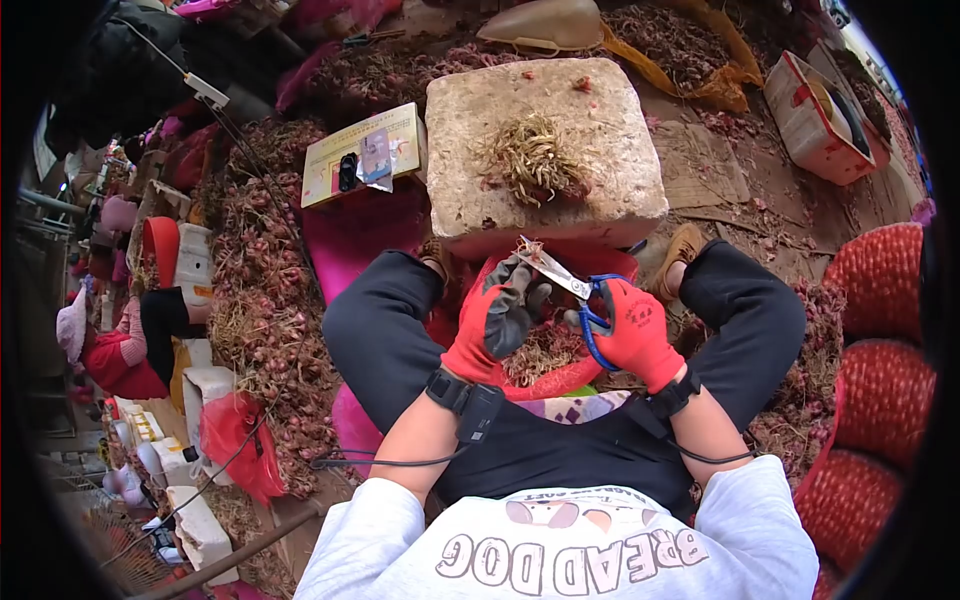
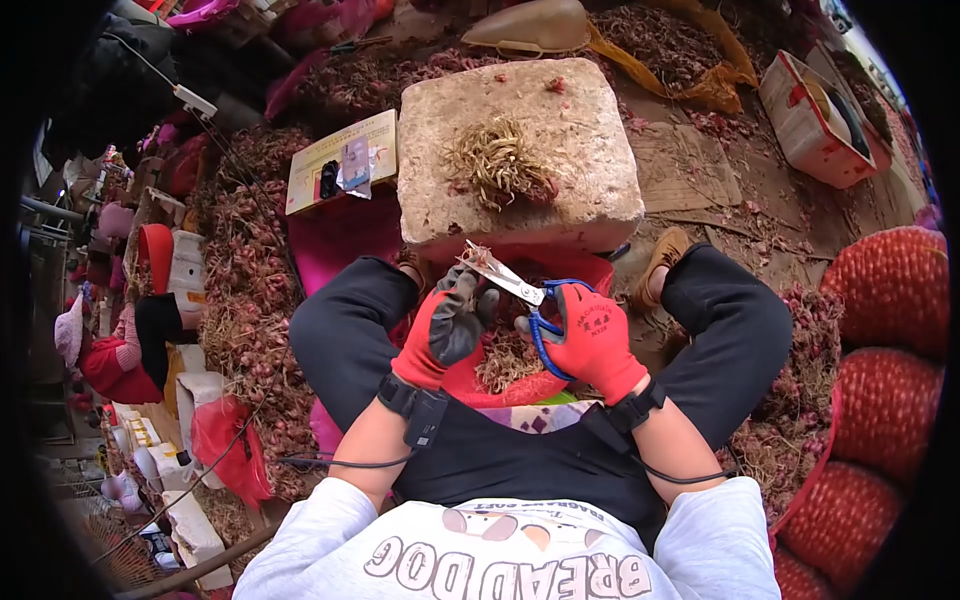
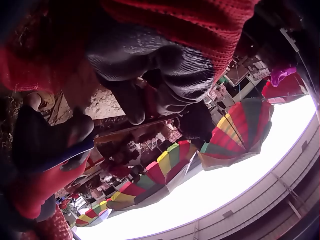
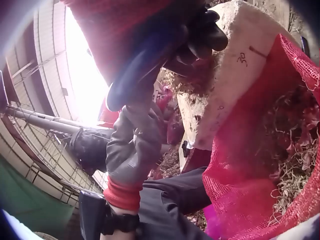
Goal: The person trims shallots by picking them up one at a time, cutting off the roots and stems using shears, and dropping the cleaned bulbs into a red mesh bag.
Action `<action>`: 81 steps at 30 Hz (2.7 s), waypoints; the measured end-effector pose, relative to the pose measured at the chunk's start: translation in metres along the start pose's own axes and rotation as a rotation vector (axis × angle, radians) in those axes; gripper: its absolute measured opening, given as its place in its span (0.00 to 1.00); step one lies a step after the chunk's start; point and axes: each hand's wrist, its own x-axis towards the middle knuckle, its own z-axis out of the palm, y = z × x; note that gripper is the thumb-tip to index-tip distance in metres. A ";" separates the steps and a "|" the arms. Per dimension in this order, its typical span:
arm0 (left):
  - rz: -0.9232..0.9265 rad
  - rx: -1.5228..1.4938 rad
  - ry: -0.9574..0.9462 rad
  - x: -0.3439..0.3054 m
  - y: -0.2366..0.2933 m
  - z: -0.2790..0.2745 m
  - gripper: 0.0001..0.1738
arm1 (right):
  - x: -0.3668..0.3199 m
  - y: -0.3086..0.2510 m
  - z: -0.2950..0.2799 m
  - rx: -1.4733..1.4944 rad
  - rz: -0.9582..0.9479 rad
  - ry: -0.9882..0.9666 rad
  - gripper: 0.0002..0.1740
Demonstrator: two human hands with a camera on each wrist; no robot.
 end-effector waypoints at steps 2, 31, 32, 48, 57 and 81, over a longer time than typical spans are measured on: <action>0.023 0.061 -0.006 0.002 -0.003 -0.005 0.14 | -0.001 0.002 0.001 -0.028 0.006 -0.035 0.22; 0.456 0.383 -0.007 0.012 0.000 -0.002 0.32 | 0.000 0.012 -0.009 0.007 0.221 -0.201 0.21; 0.463 0.464 0.046 0.008 0.003 -0.001 0.31 | -0.001 0.016 -0.008 -0.009 0.225 -0.155 0.21; 0.575 0.586 0.260 -0.055 0.021 0.009 0.31 | -0.010 -0.021 -0.010 -0.038 -0.086 -0.212 0.24; 0.580 0.563 0.194 -0.069 0.026 0.032 0.30 | -0.015 -0.021 -0.019 0.117 0.087 -0.199 0.21; 0.482 0.900 0.360 -0.083 0.128 0.053 0.18 | 0.084 0.271 -0.131 -0.783 0.921 -0.132 0.35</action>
